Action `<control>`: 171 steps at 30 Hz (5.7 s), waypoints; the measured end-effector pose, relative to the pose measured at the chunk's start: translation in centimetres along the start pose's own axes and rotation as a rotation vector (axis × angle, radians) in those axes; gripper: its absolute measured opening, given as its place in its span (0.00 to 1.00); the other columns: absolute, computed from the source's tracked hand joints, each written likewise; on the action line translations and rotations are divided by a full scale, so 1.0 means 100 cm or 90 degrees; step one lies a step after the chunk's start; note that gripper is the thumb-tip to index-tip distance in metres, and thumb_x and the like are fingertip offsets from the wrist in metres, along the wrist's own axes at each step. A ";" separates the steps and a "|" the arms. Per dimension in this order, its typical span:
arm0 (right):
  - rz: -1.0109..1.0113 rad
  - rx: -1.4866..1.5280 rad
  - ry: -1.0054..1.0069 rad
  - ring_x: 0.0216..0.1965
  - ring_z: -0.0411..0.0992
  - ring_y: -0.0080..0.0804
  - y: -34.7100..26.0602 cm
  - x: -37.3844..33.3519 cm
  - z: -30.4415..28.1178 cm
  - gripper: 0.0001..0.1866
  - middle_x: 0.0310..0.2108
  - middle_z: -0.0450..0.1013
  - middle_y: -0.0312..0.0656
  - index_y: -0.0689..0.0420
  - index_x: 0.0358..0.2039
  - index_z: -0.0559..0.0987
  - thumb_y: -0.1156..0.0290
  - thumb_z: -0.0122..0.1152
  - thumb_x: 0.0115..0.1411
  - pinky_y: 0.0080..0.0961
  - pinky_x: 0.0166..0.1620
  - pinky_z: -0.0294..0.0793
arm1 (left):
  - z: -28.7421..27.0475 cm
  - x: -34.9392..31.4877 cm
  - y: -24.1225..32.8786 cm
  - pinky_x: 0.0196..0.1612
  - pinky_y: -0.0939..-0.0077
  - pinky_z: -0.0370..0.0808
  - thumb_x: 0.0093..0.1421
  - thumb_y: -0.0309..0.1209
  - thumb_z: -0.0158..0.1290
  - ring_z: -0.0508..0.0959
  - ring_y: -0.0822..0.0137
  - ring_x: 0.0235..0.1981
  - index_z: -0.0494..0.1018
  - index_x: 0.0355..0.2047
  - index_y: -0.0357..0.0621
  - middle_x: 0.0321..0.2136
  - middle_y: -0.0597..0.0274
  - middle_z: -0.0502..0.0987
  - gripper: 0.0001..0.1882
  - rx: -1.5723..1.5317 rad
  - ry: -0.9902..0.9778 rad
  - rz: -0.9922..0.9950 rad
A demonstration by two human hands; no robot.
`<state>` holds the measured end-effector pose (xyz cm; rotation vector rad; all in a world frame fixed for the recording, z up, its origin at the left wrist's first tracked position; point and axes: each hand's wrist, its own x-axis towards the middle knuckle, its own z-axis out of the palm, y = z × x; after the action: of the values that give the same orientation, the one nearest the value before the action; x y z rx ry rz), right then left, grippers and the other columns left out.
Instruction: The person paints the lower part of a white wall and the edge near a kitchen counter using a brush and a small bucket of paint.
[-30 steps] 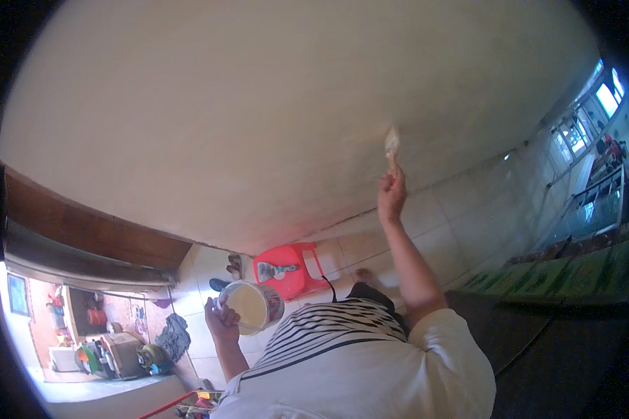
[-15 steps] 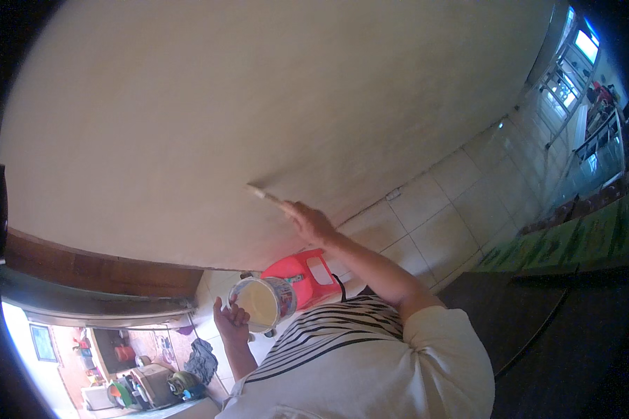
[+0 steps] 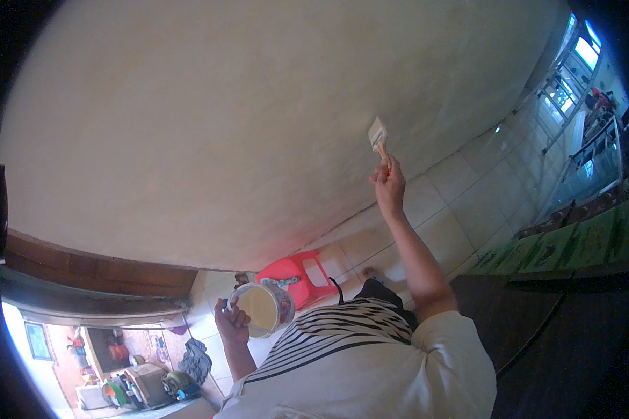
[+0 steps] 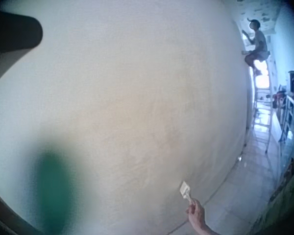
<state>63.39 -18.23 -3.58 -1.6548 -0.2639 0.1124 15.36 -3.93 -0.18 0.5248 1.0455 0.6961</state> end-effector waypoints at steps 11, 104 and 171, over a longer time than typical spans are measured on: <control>-0.507 -0.250 0.195 0.33 0.73 0.41 -0.116 0.047 0.006 0.26 0.34 0.67 0.48 0.49 0.64 0.63 0.72 0.51 0.66 0.36 0.33 0.75 | 0.007 -0.001 -0.001 0.16 0.79 0.50 0.62 0.53 0.48 0.52 0.78 0.09 0.72 0.37 0.38 0.09 0.76 0.54 0.25 -0.001 -0.012 0.005; -0.281 -0.256 -0.628 0.25 0.76 0.42 -0.138 -0.140 0.081 0.12 0.24 0.77 0.51 0.62 0.37 0.79 0.66 0.58 0.60 0.32 0.31 0.75 | 0.169 -0.009 0.041 0.17 0.82 0.51 0.67 0.61 0.33 0.52 0.78 0.12 0.70 0.40 0.38 0.15 0.73 0.55 0.35 0.095 -0.321 -0.021; -0.437 -0.288 -1.378 0.34 0.78 0.38 -0.086 -0.426 0.220 0.13 0.30 0.79 0.43 0.52 0.38 0.80 0.67 0.63 0.51 0.35 0.37 0.75 | -0.074 -0.139 -0.003 0.18 0.83 0.50 0.64 0.59 0.43 0.56 0.79 0.14 0.66 0.42 0.40 0.14 0.73 0.59 0.30 -0.362 0.200 0.202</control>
<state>16.18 -6.38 -0.86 -1.0343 -2.5173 1.3578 4.23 -13.88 4.81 0.0820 1.0013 1.3366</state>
